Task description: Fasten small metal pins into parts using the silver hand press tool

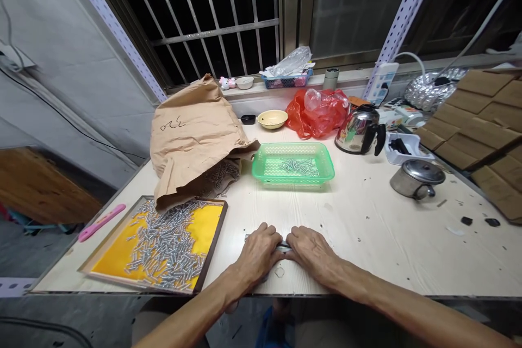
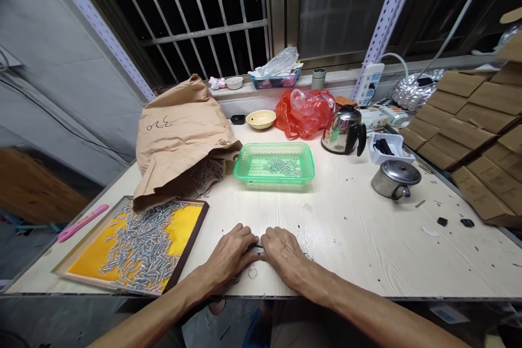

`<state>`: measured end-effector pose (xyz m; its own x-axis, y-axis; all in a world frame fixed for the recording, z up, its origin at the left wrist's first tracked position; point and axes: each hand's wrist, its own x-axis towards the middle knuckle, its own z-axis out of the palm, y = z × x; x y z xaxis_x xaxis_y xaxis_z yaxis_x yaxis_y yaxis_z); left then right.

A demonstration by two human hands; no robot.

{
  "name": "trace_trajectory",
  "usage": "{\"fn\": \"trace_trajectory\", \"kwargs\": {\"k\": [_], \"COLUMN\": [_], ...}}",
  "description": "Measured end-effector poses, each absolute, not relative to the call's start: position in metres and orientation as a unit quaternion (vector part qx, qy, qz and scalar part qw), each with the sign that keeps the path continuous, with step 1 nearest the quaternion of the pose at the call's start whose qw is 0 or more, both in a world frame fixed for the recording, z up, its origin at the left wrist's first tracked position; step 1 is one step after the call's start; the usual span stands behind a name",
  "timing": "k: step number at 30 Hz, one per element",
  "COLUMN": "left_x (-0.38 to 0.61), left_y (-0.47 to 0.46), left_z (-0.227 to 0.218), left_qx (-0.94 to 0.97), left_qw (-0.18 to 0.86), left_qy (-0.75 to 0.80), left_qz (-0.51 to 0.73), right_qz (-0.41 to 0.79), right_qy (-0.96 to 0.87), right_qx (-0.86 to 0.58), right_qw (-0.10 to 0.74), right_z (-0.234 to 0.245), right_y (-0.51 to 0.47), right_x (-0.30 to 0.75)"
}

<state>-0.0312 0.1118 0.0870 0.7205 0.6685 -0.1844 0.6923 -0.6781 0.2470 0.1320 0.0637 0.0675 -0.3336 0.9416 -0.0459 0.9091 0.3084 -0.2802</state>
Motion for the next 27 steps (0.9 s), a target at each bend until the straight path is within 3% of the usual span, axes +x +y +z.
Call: {"fn": "trace_trajectory", "kwargs": {"k": [10, 20, 27], "left_x": [-0.032, -0.033, -0.033], "left_y": [0.06, 0.037, 0.028], "left_z": [0.049, 0.057, 0.04], "left_qx": [0.93, 0.916, 0.89], "left_qw": [0.11, 0.179, 0.212], "left_qy": [0.321, 0.325, 0.373], "left_qz": [0.139, 0.155, 0.153], "right_qz": [0.1, 0.087, 0.119], "right_qy": [-0.81, -0.795, -0.927], "right_qx": [-0.573, -0.596, -0.35], "right_qw": [0.072, 0.07, 0.062], "right_z": [0.068, 0.079, 0.089], "right_y": [0.092, 0.119, 0.104], "right_x": [0.161, 0.162, 0.073]}}
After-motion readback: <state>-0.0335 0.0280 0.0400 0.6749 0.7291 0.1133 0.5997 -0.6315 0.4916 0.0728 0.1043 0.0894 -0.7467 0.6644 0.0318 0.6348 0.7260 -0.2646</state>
